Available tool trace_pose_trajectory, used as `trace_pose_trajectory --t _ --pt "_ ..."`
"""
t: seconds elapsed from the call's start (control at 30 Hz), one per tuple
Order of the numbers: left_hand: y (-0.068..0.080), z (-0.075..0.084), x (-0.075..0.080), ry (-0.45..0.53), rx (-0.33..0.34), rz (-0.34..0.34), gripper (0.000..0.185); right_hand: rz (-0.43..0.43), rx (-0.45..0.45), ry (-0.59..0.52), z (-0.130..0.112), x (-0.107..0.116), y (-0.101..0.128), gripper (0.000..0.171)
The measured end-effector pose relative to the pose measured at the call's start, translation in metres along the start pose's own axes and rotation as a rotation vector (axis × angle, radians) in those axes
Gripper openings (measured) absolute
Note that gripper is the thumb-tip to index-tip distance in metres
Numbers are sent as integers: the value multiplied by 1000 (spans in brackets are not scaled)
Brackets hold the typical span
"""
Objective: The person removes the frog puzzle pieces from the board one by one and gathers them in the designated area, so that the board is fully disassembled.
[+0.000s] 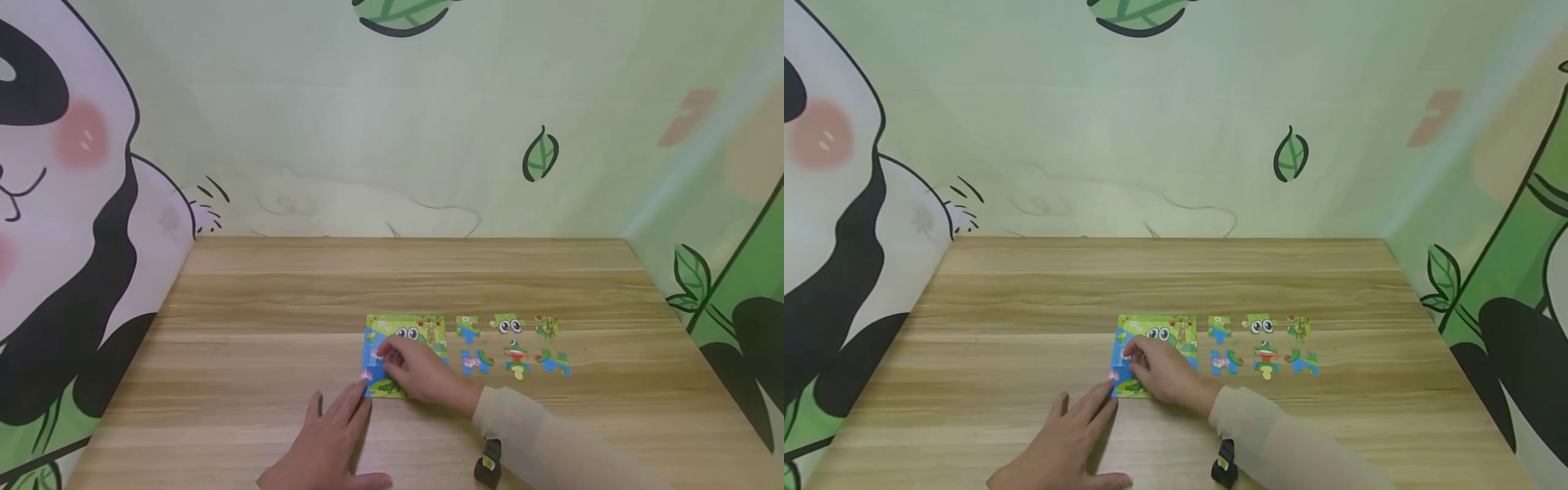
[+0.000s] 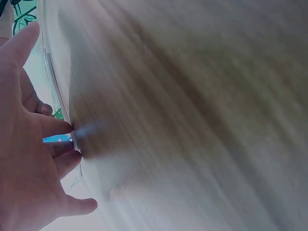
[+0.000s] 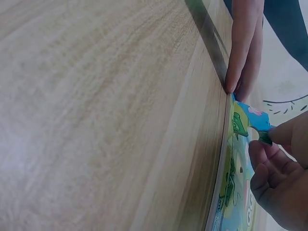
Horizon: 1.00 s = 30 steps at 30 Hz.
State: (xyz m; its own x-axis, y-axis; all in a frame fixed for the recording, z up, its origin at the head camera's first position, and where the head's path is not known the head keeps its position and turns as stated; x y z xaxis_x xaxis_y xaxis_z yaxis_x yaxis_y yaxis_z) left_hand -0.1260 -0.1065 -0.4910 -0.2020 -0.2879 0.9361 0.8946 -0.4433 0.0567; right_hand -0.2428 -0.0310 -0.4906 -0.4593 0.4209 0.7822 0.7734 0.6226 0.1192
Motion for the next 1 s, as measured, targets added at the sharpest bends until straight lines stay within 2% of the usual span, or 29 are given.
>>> trace_pose_trajectory --t 0.2,0.33,0.63,0.83,1.0 --pt "0 -4 -6 17 28 -57 109 12 2 -2 1 1 -1 17" --pt "0 -5 -8 29 34 -69 109 20 7 4 2 1 -1 18" --pt "3 -2 1 -4 1 -17 109 15 25 15 3 2 -2 18" --pt "4 -7 0 -4 27 -43 108 9 28 7 2 1 -2 19" --pt "4 -7 0 -9 17 -23 107 21 22 -27 7 8 4 18"
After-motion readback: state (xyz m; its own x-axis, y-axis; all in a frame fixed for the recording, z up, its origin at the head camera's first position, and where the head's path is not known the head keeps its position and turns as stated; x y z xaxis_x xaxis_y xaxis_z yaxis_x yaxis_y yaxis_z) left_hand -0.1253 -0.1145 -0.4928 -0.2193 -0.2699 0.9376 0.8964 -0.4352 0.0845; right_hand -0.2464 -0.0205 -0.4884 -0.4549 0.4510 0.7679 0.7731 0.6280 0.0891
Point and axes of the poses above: each hand's wrist, its own y-axis away from the middle knuckle, its own x-axis out of the back of the hand, z = x × y, the point moved 10 cm from there along -y, towards the middle knuckle, and after that the axes turned 8 degrees about y, right-handed, at the moved point
